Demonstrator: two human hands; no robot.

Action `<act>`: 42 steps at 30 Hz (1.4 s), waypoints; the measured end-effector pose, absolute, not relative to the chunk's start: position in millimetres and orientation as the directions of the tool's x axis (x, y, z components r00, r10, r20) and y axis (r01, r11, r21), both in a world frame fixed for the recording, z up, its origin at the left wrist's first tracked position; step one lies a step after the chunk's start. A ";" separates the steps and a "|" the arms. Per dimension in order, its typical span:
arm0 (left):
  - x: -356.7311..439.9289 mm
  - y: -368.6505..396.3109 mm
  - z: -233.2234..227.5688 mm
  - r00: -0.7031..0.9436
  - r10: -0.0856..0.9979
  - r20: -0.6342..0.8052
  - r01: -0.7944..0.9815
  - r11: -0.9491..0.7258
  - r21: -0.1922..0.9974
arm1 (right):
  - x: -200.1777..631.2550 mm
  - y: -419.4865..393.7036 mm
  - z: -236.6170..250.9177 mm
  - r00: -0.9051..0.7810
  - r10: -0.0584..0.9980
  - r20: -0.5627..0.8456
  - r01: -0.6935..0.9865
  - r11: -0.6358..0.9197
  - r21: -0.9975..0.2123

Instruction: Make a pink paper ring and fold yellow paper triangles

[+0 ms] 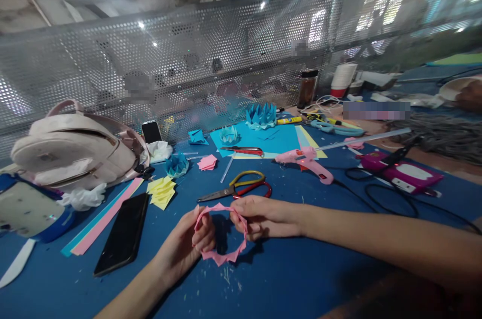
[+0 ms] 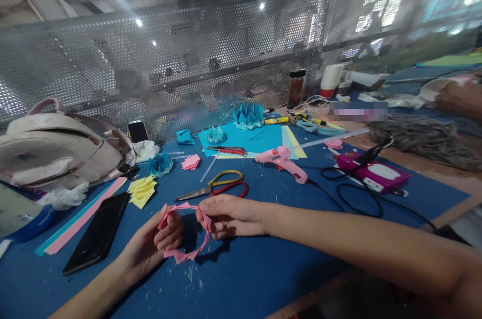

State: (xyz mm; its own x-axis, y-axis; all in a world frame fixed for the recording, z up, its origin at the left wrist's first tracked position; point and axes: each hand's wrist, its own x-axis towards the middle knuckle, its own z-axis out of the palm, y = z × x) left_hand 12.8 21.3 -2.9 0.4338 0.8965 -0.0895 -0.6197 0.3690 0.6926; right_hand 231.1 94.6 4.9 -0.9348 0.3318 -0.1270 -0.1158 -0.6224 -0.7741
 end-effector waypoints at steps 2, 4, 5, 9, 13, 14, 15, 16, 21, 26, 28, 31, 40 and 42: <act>12.2 21.1 -2.8 0.446 0.891 -0.082 -0.623 0.375 0.687 | 230.6 94.6 5.0 -0.939 0.321 -0.122 -0.118 -0.636 -0.763; 11.8 21.2 -3.1 0.456 0.887 -0.074 -0.626 0.378 0.682 | 230.3 94.3 5.5 -0.943 0.311 -0.117 -0.123 -0.654 -0.747; 11.6 21.4 -3.3 0.461 0.884 -0.072 -0.625 0.381 0.681 | 230.3 94.3 5.8 -0.945 0.308 -0.113 -0.129 -0.666 -0.735; 9.8 23.9 -4.3 0.418 0.906 -0.062 -0.649 0.346 0.678 | 230.1 96.0 5.8 -0.943 0.314 -0.108 -0.170 -0.736 -0.655; 6.9 25.6 -6.5 0.360 0.931 -0.058 -0.657 0.297 0.693 | 230.6 101.0 2.4 -0.919 0.377 -0.118 -0.260 -0.802 -0.538; 6.6 25.4 -6.8 0.358 0.932 -0.058 -0.652 0.295 0.699 | 230.8 102.1 1.4 -0.913 0.389 -0.123 -0.277 -0.812 -0.514; 6.6 24.9 -6.7 0.357 0.932 -0.061 -0.646 0.294 0.704 | 230.9 102.9 0.5 -0.909 0.396 -0.128 -0.288 -0.820 -0.494; 6.8 24.4 -6.4 0.355 0.932 -0.065 -0.641 0.294 0.709 | 230.9 103.4 -0.3 -0.907 0.398 -0.134 -0.292 -0.827 -0.480; 7.6 22.5 -3.0 0.307 0.946 -0.108 -0.627 0.286 0.725 | 229.5 102.4 -2.6 -0.911 0.380 -0.162 -0.271 -0.846 -0.459; 1.7 23.8 -1.9 0.206 0.970 -0.125 -0.620 0.229 0.751 | 229.3 100.9 -2.3 -0.921 0.351 -0.169 -0.236 -0.847 -0.477; -2.8 26.8 -2.7 0.172 0.977 -0.126 -0.591 0.205 0.780 | 229.7 100.4 -2.2 -0.920 0.354 -0.171 -0.231 -0.839 -0.492; -11.9 35.2 -5.6 0.132 0.985 -0.108 -0.512 0.161 0.844 | 229.6 98.9 -2.1 -0.910 0.379 -0.169 -0.243 -0.816 -0.525; -33.5 54.1 1.5 0.089 0.995 -0.036 -0.091 0.044 0.995 | 225.5 92.2 -1.1 -0.892 0.432 -0.136 -0.269 -0.747 -0.607; -33.4 54.1 8.8 0.094 0.995 -0.015 0.053 0.011 0.999 | 225.2 92.4 -0.8 -0.884 0.454 -0.111 -0.305 -0.740 -0.599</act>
